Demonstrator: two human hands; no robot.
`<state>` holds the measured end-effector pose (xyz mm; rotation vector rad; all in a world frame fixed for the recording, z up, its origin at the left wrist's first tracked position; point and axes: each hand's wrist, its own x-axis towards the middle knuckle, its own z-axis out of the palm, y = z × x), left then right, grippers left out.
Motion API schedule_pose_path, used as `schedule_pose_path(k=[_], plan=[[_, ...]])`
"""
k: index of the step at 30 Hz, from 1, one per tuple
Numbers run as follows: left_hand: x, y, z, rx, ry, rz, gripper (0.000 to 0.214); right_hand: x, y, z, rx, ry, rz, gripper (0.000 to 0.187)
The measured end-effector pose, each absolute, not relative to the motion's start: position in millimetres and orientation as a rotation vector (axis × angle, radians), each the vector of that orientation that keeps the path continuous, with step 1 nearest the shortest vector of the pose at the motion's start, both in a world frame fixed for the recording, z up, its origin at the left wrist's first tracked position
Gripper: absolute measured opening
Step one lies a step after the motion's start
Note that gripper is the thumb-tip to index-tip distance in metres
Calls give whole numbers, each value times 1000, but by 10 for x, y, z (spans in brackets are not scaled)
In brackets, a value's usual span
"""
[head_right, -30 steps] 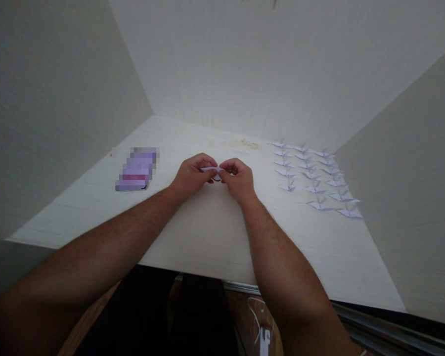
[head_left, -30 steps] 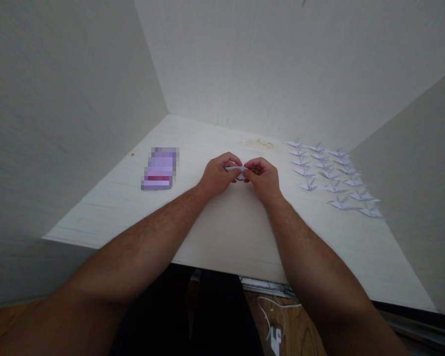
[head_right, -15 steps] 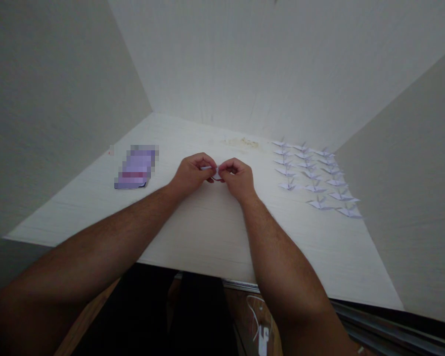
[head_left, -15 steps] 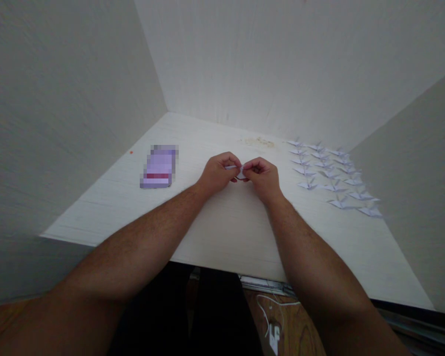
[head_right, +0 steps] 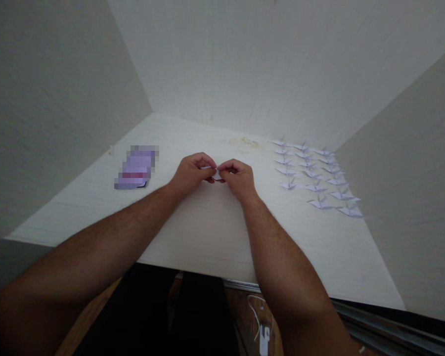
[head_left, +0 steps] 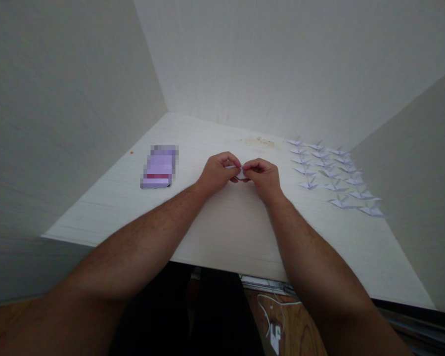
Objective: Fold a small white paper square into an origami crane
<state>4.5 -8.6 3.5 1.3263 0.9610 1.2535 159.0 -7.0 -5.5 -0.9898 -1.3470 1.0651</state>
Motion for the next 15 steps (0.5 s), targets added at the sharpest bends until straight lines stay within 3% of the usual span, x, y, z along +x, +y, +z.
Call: schedule_pose_path(k=[15], plan=[[18,-51,-8,1174,907,1189,21,1609,-67,-77,-960,-1450,926,9]])
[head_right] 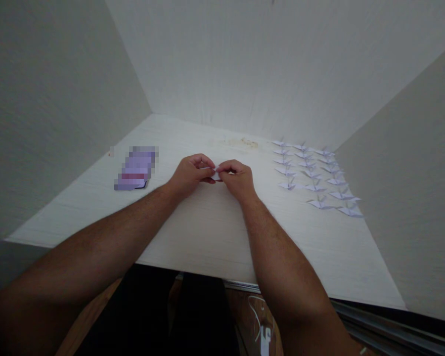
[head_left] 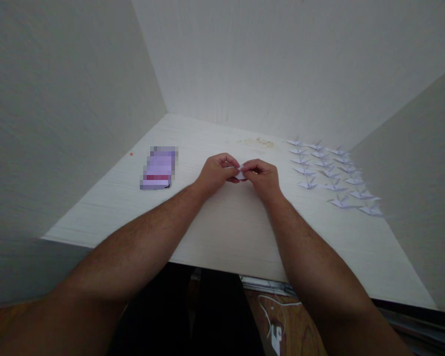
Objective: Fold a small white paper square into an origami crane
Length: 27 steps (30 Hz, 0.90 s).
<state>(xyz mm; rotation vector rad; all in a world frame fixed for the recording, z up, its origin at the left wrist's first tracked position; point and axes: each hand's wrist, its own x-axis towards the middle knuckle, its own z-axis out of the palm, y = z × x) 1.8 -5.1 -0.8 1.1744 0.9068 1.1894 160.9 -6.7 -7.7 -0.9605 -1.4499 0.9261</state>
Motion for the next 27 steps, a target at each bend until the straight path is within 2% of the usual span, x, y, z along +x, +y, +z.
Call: schedule_pose_path(k=[16,27], plan=[[16,-45,-8,1114,896,1190,23,1622,-72,-62,-1007,-1463,904,13],[8,-51,-1,1194,911,1200,26,1580,-107,-25,-1005,-1397,991,2]])
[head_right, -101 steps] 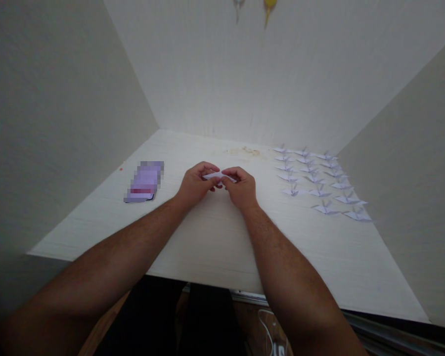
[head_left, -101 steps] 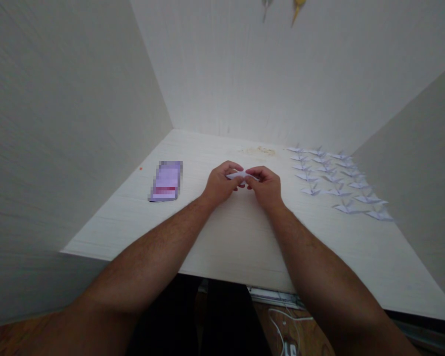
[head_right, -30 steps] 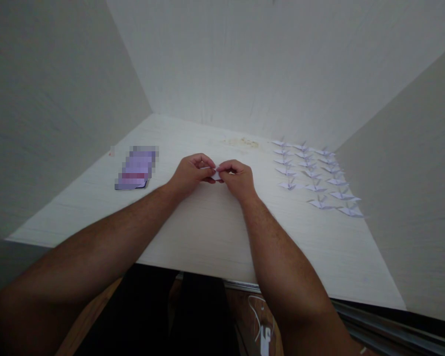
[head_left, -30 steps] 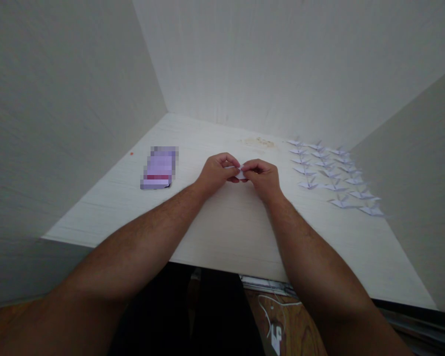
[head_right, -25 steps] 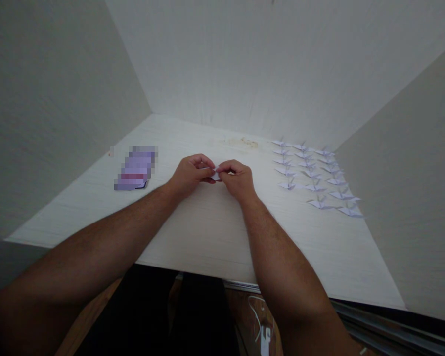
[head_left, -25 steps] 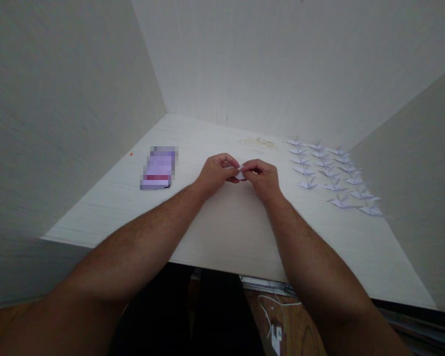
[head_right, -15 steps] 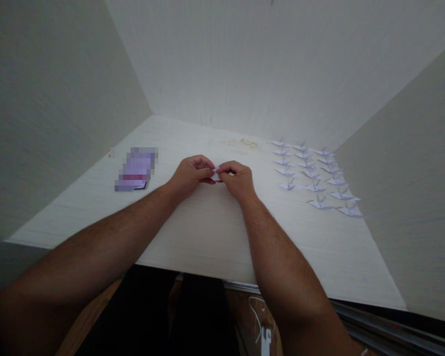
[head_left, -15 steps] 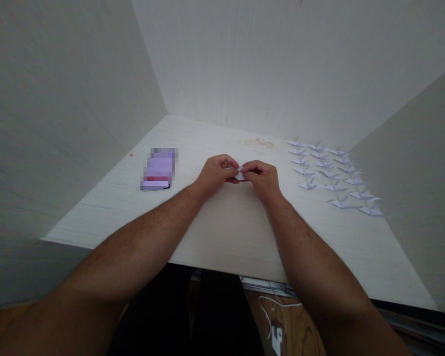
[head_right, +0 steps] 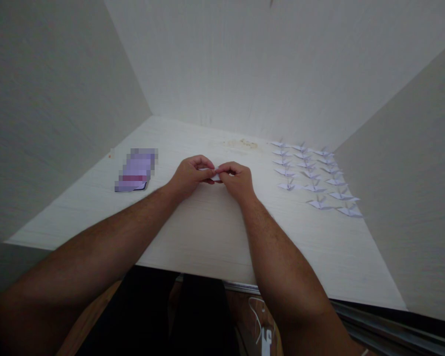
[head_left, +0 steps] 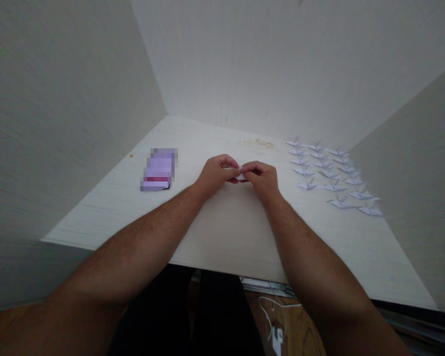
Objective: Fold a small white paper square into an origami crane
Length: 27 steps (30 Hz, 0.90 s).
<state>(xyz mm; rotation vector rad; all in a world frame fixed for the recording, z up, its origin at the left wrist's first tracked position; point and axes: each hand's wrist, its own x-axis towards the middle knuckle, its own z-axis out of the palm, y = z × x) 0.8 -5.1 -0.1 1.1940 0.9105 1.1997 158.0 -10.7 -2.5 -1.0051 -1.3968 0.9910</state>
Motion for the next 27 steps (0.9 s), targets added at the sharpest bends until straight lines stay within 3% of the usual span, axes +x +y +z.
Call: schedule_pose_path(k=[7,27], plan=[[23,-85,57,1277,946,1238,25,1572,-100,-21,-1042,-1308,1071,15],[27,-88,40,1277,955,1260,20,1561,-104,-38,-1044,-1244,1097,14]])
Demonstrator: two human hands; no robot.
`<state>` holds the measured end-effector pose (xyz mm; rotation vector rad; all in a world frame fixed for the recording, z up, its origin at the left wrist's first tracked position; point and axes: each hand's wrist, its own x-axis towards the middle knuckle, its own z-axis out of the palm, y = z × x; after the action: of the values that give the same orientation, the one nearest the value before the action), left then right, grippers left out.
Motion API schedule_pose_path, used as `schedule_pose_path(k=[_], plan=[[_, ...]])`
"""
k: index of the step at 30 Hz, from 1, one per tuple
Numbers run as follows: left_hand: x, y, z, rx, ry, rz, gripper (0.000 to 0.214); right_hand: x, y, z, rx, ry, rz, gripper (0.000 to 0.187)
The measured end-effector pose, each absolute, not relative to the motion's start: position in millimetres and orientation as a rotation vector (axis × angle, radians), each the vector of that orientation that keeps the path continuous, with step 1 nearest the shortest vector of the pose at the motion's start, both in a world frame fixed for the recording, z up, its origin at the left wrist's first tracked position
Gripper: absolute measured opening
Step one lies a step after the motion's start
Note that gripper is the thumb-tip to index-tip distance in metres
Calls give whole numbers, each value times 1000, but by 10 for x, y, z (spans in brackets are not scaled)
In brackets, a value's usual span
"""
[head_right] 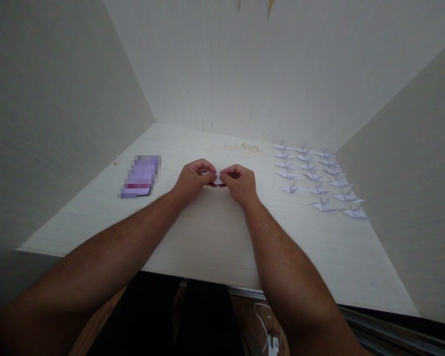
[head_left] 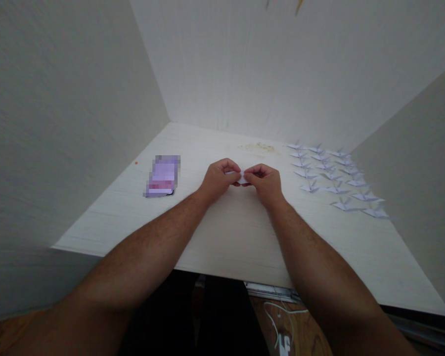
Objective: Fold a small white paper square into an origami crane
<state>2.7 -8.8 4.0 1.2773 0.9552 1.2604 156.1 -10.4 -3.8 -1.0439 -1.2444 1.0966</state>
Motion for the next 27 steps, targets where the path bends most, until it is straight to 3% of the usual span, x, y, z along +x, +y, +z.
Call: schedule_pose_path(k=[12,17,27], plan=[[37,-87,48,1343,1043,1284,18,1544,-88,-59,-1064,-1289,1052,15],[32,-79,41,1475,1102,1278,22,1531,-96,2,-1079,-1248,1082,25],[20,-55,19,1564,1138,1324,26,1546,-115,19,-1269,-1428,972,18]])
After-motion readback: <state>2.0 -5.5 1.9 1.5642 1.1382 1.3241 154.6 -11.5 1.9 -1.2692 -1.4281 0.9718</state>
